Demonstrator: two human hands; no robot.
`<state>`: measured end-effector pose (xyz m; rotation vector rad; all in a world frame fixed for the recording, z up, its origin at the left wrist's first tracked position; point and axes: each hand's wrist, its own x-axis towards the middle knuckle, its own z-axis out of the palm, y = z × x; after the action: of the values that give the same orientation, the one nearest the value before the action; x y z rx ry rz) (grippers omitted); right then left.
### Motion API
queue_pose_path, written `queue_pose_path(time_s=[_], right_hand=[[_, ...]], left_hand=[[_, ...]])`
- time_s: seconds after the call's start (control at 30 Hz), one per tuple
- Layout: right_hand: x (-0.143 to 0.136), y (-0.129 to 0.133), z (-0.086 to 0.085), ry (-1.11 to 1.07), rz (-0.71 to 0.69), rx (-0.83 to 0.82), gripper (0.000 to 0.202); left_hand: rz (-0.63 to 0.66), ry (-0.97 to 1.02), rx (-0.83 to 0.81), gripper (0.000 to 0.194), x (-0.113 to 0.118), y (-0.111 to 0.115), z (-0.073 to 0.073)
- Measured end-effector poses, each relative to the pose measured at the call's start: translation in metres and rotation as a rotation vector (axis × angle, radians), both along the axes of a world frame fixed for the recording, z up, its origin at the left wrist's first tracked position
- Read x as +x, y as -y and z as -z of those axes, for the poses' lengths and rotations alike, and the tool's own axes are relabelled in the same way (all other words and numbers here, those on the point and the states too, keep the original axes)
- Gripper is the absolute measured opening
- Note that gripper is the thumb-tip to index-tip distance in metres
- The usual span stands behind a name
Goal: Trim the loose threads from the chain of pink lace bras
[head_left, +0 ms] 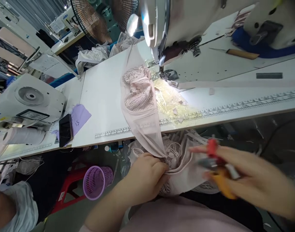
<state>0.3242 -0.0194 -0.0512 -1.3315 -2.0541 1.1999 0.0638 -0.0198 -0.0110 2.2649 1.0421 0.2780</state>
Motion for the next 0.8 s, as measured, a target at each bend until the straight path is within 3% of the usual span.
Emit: queue_pose_path(time_s=[0.07, 0.13, 0.3, 0.4, 0.57, 0.7, 0.8], right_hand=[[-0.027, 0.001, -0.005, -0.029, -0.165, 0.065, 0.003], [-0.045, 0.001, -0.006, -0.001, -0.213, 0.100, 0.013], [-0.049, 0.002, 0.005, -0.051, -0.145, -0.014, 0.019], [-0.042, 0.003, 0.013, -0.125, -0.113, -0.123, 0.012], [-0.034, 0.002, 0.017, -0.167, -0.054, -0.218, 0.016], [-0.030, 0.001, 0.016, -0.169, -0.019, -0.223, 0.018], [-0.027, 0.005, 0.021, -0.159, 0.000, -0.223, 0.024]], left_hand=[[0.006, 0.013, -0.005, 0.018, 0.005, 0.000, 0.000], [0.004, 0.031, 0.004, 0.019, 0.008, 0.000, 0.001], [0.151, -0.212, 0.139, 0.026, 0.001, 0.002, 0.009], [0.139, -0.349, 0.238, 0.032, -0.012, 0.003, 0.009], [-0.007, -0.313, 0.262, 0.031, -0.042, 0.002, 0.000], [-0.180, 0.004, 0.200, 0.025, -0.055, 0.005, 0.000], [-0.405, 0.236, 0.041, 0.020, -0.051, 0.013, 0.007]])
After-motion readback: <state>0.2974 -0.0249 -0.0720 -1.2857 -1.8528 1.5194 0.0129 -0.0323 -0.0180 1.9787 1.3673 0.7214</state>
